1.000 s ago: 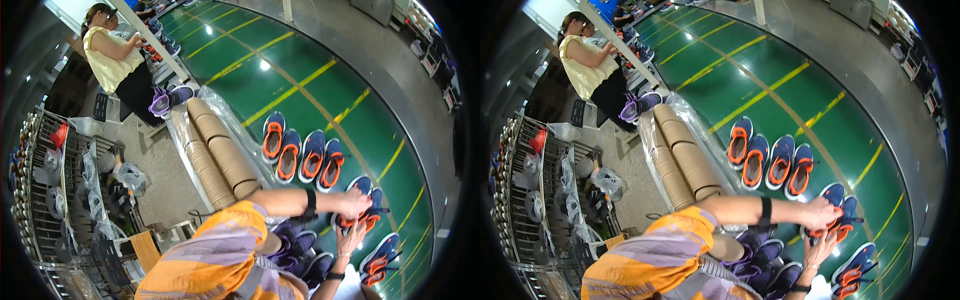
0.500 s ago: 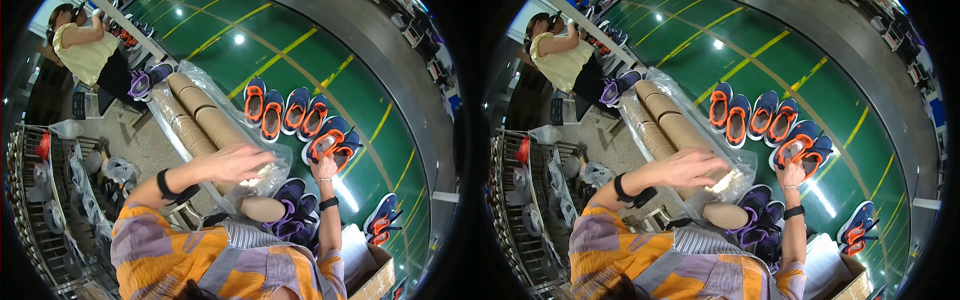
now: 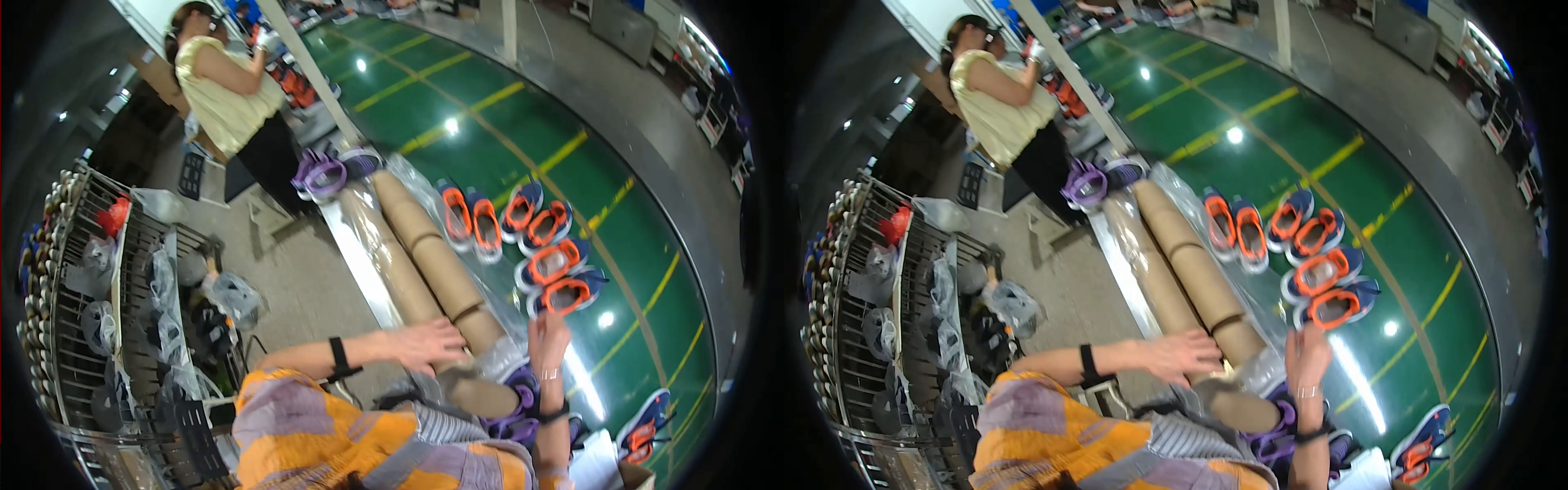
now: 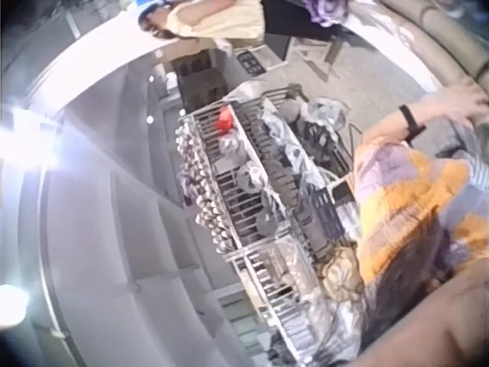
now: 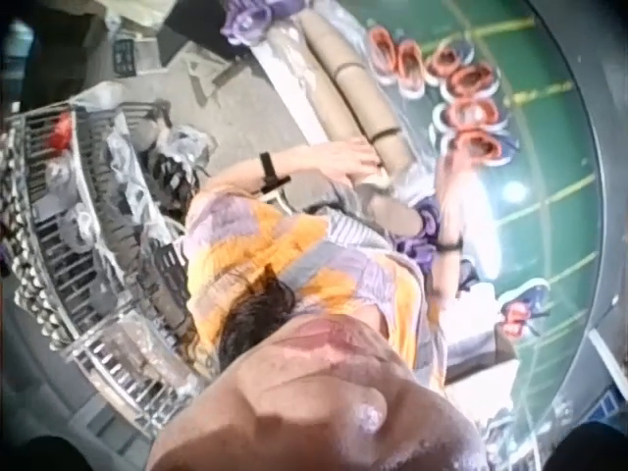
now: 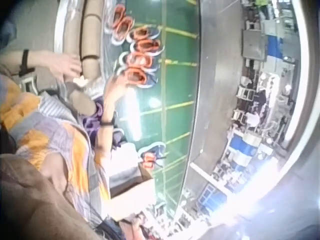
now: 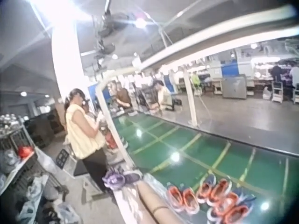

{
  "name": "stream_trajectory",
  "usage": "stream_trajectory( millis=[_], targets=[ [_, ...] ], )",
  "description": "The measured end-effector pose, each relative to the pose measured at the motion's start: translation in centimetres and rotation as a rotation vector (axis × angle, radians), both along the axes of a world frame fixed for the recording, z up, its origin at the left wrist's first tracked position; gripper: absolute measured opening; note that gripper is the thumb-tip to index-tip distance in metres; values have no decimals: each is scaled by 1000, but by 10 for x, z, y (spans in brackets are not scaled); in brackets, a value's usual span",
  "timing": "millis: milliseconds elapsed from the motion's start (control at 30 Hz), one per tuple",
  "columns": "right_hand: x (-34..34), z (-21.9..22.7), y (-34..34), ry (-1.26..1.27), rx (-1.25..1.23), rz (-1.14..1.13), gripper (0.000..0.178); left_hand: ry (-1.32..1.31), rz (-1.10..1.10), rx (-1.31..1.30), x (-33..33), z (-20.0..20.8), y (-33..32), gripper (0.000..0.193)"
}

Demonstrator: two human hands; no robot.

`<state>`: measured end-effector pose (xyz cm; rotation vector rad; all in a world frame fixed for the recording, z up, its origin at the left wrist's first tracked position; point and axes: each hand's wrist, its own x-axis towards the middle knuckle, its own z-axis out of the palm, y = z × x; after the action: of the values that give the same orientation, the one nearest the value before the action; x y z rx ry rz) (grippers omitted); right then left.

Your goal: Insert shoe lasts and paper stuffing into shoes on a production line.

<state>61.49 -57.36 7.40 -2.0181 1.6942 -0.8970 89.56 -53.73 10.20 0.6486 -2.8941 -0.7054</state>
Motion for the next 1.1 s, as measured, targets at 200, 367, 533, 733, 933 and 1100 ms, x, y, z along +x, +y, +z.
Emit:
stream_trajectory(
  millis=[200, 367, 533, 733, 933, 1100],
  targets=[
    [51, -33, 98, -484, 653, 227, 22, 71, -8, -60, -8, -11, 10, 75],
    [90, -45, 112, -993, 766, 89, 13, 101, -4, 5, 0, -23, 12, 77],
    [80, -74, 131, -903, 660, 57, 4, 93, -48, 40, 1, -24, 9, 74],
    [3, 42, 133, -1073, 404, 474, 13, 299, 18, 514, -38, 32, -7, 92],
    [-94, 93, 195, -586, 71, -46, 9, 21, -95, 1333, -95, 46, 13, 40],
    [-209, -32, 320, 450, 186, -1028, 21, -177, -286, 1258, -128, 52, 53, 39]
  ],
)
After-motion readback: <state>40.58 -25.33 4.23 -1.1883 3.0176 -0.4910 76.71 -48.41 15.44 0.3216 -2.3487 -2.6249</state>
